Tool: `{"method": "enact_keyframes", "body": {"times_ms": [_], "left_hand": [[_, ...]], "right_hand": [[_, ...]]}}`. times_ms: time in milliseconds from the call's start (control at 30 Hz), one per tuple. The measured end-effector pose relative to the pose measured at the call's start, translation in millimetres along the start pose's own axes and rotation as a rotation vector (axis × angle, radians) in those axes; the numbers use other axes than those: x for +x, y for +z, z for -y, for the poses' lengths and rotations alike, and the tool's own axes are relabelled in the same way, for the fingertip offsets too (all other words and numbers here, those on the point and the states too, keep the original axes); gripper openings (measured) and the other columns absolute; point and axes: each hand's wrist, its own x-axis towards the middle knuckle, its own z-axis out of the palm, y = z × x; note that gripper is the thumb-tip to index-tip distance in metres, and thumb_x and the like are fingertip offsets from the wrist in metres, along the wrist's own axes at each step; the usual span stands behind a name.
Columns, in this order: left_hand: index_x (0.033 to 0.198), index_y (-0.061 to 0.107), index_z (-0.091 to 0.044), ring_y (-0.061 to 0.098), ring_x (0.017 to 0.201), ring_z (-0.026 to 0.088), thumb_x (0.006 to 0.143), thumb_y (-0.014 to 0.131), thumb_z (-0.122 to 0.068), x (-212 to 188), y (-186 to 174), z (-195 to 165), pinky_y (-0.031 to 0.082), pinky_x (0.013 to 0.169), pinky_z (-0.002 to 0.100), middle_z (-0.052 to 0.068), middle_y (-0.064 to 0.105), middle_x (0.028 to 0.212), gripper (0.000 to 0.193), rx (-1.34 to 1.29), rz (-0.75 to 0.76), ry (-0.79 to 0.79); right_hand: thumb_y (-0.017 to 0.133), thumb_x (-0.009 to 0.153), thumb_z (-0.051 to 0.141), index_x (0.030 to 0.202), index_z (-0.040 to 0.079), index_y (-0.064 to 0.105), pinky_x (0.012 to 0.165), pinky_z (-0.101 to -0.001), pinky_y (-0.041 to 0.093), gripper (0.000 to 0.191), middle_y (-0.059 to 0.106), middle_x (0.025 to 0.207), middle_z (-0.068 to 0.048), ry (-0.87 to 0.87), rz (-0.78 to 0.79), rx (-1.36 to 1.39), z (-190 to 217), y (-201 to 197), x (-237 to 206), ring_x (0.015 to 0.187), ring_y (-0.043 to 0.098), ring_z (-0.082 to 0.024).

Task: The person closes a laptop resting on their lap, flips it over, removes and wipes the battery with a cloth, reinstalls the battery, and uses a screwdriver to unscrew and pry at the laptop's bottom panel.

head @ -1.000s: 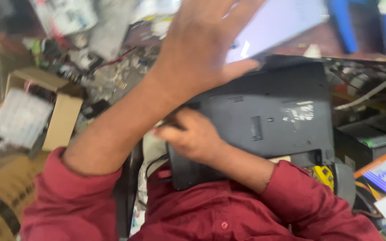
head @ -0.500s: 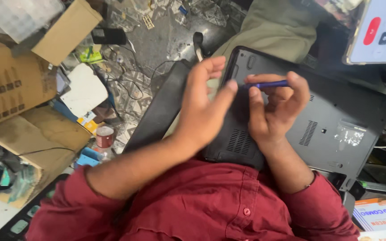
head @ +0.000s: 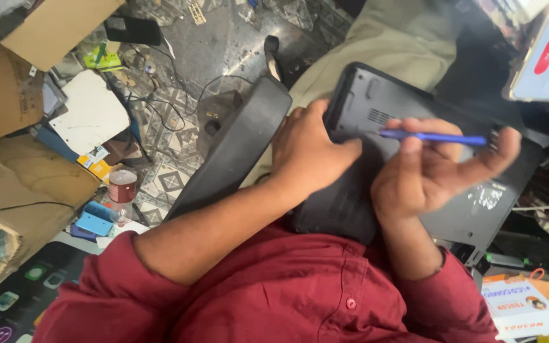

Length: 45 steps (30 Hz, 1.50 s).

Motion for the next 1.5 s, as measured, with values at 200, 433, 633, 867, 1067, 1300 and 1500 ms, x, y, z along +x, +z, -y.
{"method": "enact_keyframes", "body": {"times_ms": [200, 433, 633, 867, 1067, 1300, 1500], "left_hand": [[0.124, 0.054, -0.003, 0.066, 0.111, 0.029, 0.071, 0.084, -0.023, -26.7, -12.4, -2.1, 0.054, 0.096, 0.039, 0.016, 0.066, 0.118, 0.065, -0.385, 0.002, 0.344], [0.119, 0.051, -0.003, 0.065, 0.100, 0.024, 0.073, 0.085, -0.020, -51.2, -33.6, 0.6, 0.056, 0.085, 0.035, 0.012, 0.059, 0.112, 0.060, -0.491, 0.140, 0.499], [0.117, 0.051, -0.003, 0.062, 0.092, 0.024, 0.072, 0.085, -0.021, -58.6, -50.3, 5.9, 0.055, 0.081, 0.035, 0.012, 0.057, 0.107, 0.059, -0.541, 0.135, 0.540], [0.113, 0.059, -0.001, 0.064, 0.080, 0.014, 0.083, 0.074, -0.015, -61.7, -58.5, 9.3, 0.056, 0.067, 0.027, 0.008, 0.060, 0.096, 0.037, -0.775, 0.263, 0.516], [0.108, 0.061, -0.002, 0.060, 0.070, 0.012, 0.085, 0.072, -0.011, -67.9, -64.4, 12.3, 0.052, 0.059, 0.025, 0.007, 0.059, 0.091, 0.027, -0.830, 0.275, 0.505], [0.106, 0.060, -0.003, 0.062, 0.073, 0.014, 0.088, 0.071, -0.013, -65.8, -57.1, 12.3, 0.053, 0.063, 0.028, 0.008, 0.060, 0.088, 0.023, -0.847, 0.213, 0.551], [0.101, 0.061, -0.003, 0.062, 0.072, 0.015, 0.085, 0.071, -0.015, -65.0, -53.1, 12.1, 0.052, 0.063, 0.030, 0.007, 0.061, 0.085, 0.022, -0.846, 0.187, 0.541]], "right_hand": [[0.057, 0.114, -0.007, 0.164, 0.027, 0.004, 0.073, -0.0382, 0.056, 0.081, 0.063, 0.102, -0.017, 0.026, -0.205, 0.127, 33.1, -18.9, 3.9, 0.079, 0.063, -0.025], [0.049, 0.122, 0.001, 0.164, 0.031, 0.017, 0.074, -0.0356, 0.055, 0.061, 0.057, 0.109, -0.013, 0.167, -0.254, 0.339, 61.4, -41.5, -10.3, 0.087, 0.063, -0.023], [0.043, 0.130, 0.007, 0.156, 0.025, 0.028, 0.078, -0.0318, 0.053, 0.035, 0.057, 0.115, -0.010, 0.189, -0.192, 0.349, 69.2, -46.7, -18.9, 0.094, 0.062, -0.020], [0.042, 0.130, 0.008, 0.155, 0.023, 0.029, 0.079, -0.0310, 0.054, 0.032, 0.057, 0.115, -0.010, 0.191, -0.158, 0.337, 77.9, -51.6, -18.2, 0.094, 0.062, -0.019], [0.042, 0.129, 0.008, 0.154, 0.022, 0.031, 0.079, -0.0303, 0.054, 0.030, 0.058, 0.114, -0.010, 0.190, -0.128, 0.311, 88.3, -47.7, -18.6, 0.094, 0.062, -0.019], [0.042, 0.129, 0.009, 0.152, 0.020, 0.032, 0.080, -0.0295, 0.054, 0.028, 0.058, 0.114, -0.010, 0.195, -0.094, 0.312, 87.5, -49.4, -12.3, 0.094, 0.063, -0.018], [0.041, 0.128, 0.009, 0.151, 0.018, 0.033, 0.081, -0.0288, 0.055, 0.026, 0.058, 0.114, -0.010, 0.210, -0.073, 0.317, 87.3, -52.3, -9.2, 0.094, 0.063, -0.018]]}}
